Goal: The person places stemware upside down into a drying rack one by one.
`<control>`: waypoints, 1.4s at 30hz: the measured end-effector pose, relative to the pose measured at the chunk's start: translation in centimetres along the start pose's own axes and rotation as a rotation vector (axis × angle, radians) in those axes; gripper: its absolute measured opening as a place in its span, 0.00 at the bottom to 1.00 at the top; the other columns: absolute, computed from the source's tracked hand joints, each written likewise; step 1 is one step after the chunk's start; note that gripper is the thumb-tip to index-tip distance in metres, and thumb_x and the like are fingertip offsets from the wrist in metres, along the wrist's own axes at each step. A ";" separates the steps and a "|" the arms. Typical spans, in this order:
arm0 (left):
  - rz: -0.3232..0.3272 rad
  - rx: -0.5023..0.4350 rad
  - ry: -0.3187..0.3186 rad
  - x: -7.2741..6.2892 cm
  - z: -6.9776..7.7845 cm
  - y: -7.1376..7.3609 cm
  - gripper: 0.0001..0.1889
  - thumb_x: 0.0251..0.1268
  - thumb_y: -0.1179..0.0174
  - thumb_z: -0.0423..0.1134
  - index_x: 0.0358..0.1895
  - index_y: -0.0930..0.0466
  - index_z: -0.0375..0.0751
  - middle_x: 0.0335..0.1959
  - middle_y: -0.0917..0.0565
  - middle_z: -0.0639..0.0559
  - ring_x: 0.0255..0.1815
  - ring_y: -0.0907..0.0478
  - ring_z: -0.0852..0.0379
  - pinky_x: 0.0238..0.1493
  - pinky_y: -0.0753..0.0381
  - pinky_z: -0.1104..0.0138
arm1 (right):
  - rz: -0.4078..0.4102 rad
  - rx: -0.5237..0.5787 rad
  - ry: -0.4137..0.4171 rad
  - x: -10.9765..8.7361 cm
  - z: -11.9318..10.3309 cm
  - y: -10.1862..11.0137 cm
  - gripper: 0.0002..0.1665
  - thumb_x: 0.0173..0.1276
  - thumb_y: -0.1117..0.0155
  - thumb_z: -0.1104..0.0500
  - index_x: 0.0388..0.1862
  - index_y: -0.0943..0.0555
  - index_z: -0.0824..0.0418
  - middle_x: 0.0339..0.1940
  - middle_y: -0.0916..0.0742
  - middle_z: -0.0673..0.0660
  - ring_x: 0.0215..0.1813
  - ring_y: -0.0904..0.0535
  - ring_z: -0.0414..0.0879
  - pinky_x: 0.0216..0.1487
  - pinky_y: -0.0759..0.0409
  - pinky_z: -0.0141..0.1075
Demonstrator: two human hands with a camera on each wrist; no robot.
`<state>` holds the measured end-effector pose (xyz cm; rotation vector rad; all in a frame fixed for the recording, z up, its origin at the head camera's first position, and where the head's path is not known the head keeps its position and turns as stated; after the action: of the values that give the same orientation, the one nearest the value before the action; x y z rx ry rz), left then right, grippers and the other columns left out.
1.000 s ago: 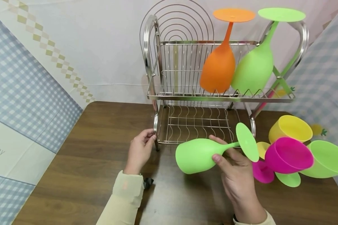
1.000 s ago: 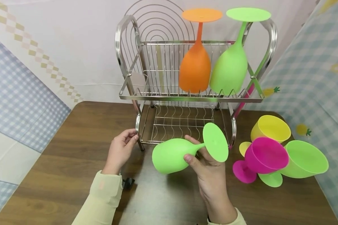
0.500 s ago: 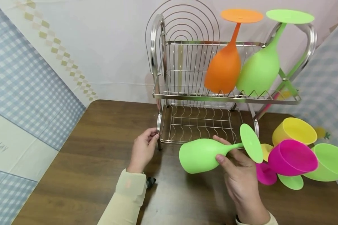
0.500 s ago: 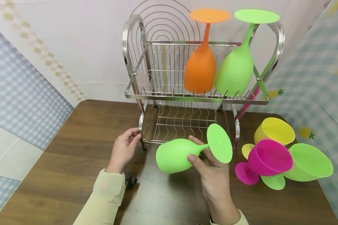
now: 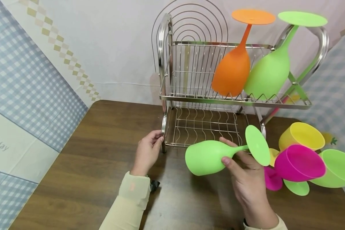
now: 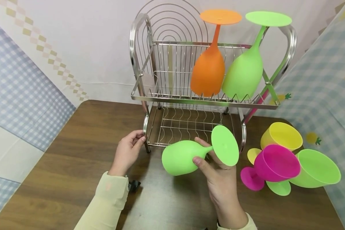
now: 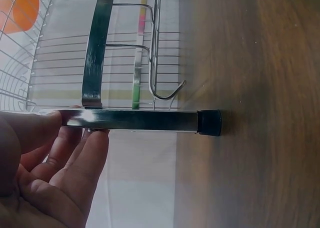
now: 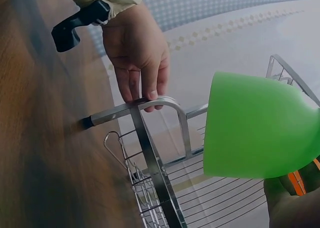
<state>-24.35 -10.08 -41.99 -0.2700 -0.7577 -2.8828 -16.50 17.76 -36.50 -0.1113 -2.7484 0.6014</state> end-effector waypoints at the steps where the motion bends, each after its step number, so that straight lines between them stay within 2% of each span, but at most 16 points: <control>1: 0.000 0.001 0.000 0.0 0.0 0.0 0.10 0.71 0.39 0.32 0.51 0.16 0.36 0.42 0.12 0.44 0.46 0.13 0.50 0.49 0.15 0.58 | -0.003 -0.005 0.003 0.1 -0.1 0.0 0.26 0.61 0.43 0.87 0.60 0.27 0.81 0.58 0.15 0.67 0.66 0.24 0.59 0.61 0.22 0.38; 6: -0.001 0.002 -0.003 -0.1 0.2 0.0 0.09 0.71 0.39 0.31 0.51 0.16 0.36 0.42 0.12 0.45 0.45 0.13 0.50 0.48 0.14 0.57 | -0.026 -0.037 0.016 0.3 -0.6 -0.5 0.25 0.61 0.42 0.86 0.59 0.24 0.80 0.57 0.15 0.66 0.67 0.25 0.59 0.63 0.24 0.38; 14: -0.008 0.005 0.012 0.0 0.1 -0.1 0.09 0.72 0.39 0.32 0.51 0.16 0.37 0.43 0.12 0.46 0.46 0.13 0.51 0.48 0.15 0.58 | -0.153 0.013 0.105 0.7 -1.6 -1.5 0.25 0.62 0.40 0.84 0.59 0.22 0.76 0.58 0.15 0.66 0.67 0.24 0.57 0.66 0.28 0.39; 18: -0.008 0.008 0.012 -0.1 0.2 0.0 0.10 0.72 0.39 0.33 0.51 0.16 0.37 0.43 0.12 0.46 0.46 0.13 0.52 0.48 0.15 0.57 | -0.185 0.016 0.146 0.9 -2.3 -2.0 0.24 0.61 0.38 0.83 0.58 0.21 0.77 0.58 0.15 0.67 0.66 0.23 0.57 0.65 0.27 0.38; 30: -0.002 -0.001 -0.010 -0.1 0.3 0.1 0.09 0.71 0.39 0.31 0.51 0.16 0.36 0.42 0.12 0.45 0.45 0.13 0.50 0.47 0.14 0.58 | -0.091 -0.100 0.062 1.3 -2.4 -2.4 0.27 0.58 0.38 0.85 0.59 0.23 0.79 0.55 0.14 0.65 0.64 0.23 0.58 0.58 0.22 0.37; 35: 0.004 0.005 -0.018 -0.1 0.4 0.2 0.09 0.71 0.39 0.32 0.50 0.16 0.37 0.42 0.12 0.45 0.45 0.13 0.50 0.46 0.14 0.58 | -0.113 -0.084 0.073 1.5 -2.5 -2.6 0.29 0.58 0.37 0.85 0.60 0.24 0.78 0.55 0.14 0.65 0.63 0.22 0.57 0.56 0.20 0.36; 42: 0.006 0.002 -0.021 -0.1 0.5 0.2 0.10 0.71 0.38 0.32 0.51 0.16 0.36 0.43 0.12 0.45 0.46 0.13 0.50 0.48 0.15 0.57 | -0.138 -0.148 0.062 1.8 -3.2 -3.1 0.36 0.57 0.38 0.86 0.67 0.27 0.74 0.54 0.12 0.61 0.61 0.20 0.55 0.55 0.19 0.35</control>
<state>-24.11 -10.02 -41.47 -0.3020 -0.7614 -2.8784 -17.15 16.43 -31.92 0.0251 -2.7107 0.3515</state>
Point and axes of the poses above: each hand's wrist, its own x-axis towards the middle knuckle, its own y-axis out of the back of the hand, z = x × y, the point moved 7 cm from there along x, towards the middle knuckle
